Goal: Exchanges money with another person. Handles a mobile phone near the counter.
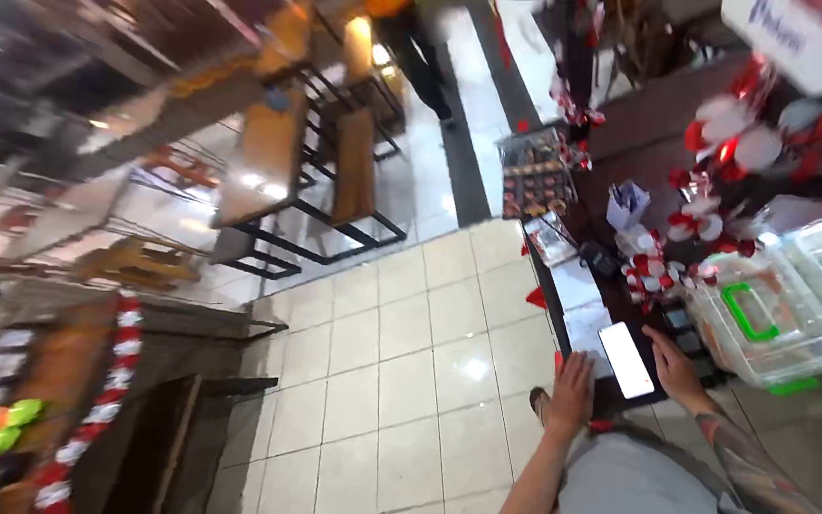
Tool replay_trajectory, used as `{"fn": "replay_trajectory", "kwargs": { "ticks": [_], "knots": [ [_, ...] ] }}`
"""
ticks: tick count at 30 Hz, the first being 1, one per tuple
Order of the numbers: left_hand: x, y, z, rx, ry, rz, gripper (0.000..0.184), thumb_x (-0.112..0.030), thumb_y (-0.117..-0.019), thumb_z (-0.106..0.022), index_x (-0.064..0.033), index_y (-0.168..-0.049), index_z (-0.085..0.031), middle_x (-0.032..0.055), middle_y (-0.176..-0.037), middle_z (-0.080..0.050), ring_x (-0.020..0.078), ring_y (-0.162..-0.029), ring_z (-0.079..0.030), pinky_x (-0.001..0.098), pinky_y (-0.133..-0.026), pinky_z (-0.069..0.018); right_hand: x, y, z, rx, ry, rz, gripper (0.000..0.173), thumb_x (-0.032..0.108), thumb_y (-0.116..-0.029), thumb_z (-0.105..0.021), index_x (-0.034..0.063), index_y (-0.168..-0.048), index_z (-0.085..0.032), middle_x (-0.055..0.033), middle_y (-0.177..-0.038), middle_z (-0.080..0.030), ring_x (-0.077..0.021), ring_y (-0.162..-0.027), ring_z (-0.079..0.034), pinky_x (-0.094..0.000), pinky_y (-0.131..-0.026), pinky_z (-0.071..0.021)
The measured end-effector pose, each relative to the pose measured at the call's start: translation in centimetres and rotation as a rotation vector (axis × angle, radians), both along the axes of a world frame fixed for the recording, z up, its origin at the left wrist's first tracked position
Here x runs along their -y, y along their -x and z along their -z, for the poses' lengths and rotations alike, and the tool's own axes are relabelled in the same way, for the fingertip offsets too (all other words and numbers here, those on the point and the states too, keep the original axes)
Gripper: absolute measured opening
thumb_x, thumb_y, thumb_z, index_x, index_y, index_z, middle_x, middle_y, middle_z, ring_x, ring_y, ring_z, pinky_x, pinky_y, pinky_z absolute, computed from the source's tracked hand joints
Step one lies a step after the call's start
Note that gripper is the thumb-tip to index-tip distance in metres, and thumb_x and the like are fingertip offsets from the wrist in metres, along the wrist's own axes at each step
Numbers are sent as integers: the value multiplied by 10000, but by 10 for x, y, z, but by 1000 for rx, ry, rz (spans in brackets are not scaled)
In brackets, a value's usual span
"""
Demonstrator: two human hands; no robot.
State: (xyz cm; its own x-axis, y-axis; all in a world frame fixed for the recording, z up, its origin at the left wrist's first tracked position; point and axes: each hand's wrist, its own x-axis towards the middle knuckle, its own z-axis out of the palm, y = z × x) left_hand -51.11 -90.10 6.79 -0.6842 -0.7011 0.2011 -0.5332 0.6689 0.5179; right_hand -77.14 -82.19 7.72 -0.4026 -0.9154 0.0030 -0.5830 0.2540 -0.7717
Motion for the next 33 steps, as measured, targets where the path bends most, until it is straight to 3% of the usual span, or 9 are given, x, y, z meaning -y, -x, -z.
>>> {"fn": "replay_trajectory", "kwargs": {
  "ticks": [4,10,15,23,27,33],
  "knots": [
    [-10,8,4,141,15,-17,478,-230,-1043,-478,-175,-1517,-513,12,-1608,-430,184,-1523,-320,533,-1263,-209,3,0,-10,14,-60,-11,490,58,-1071,-285,88,-1511,-499,-110,-1516,-541,-249,-1417,-503,-462,-1190,-409],
    [-11,8,15,117,40,-33,481,-218,-1036,-458,-194,-1514,-515,-21,-1612,-422,164,-1525,-312,521,-1251,-246,-1,12,6,-201,-35,-134,605,-119,-959,-401,132,-1490,-546,-91,-1487,-575,-252,-1388,-539,-453,-1159,-447],
    [-15,10,15,59,-12,-44,459,-200,-1039,-450,-183,-1487,-543,-15,-1602,-435,166,-1526,-307,517,-1252,-249,-7,13,8,-316,-25,-186,648,-163,-909,-452,123,-1481,-557,-112,-1478,-581,-273,-1389,-540,-461,-1150,-456],
    [-11,9,22,86,-6,-45,461,-219,-1044,-444,-205,-1497,-529,-31,-1613,-416,155,-1531,-292,502,-1262,-237,0,13,21,-348,-3,-162,582,-81,-967,-409,150,-1481,-555,-76,-1465,-593,-239,-1374,-550,-434,-1145,-461],
    [-14,7,18,56,23,-30,476,-190,-1011,-489,-149,-1481,-548,42,-1575,-473,219,-1496,-376,532,-1242,-274,-3,9,-2,-299,-112,-181,581,-64,-983,-402,145,-1512,-518,-98,-1499,-560,-269,-1399,-525,-464,-1157,-446],
    [-13,7,17,133,-15,-19,482,-214,-1052,-401,-174,-1521,-502,4,-1608,-427,195,-1528,-309,522,-1263,-219,1,10,-3,-284,-223,-184,570,-29,-1011,-373,176,-1531,-486,-72,-1515,-546,-246,-1419,-501,-449,-1173,-425]
  ]
}}
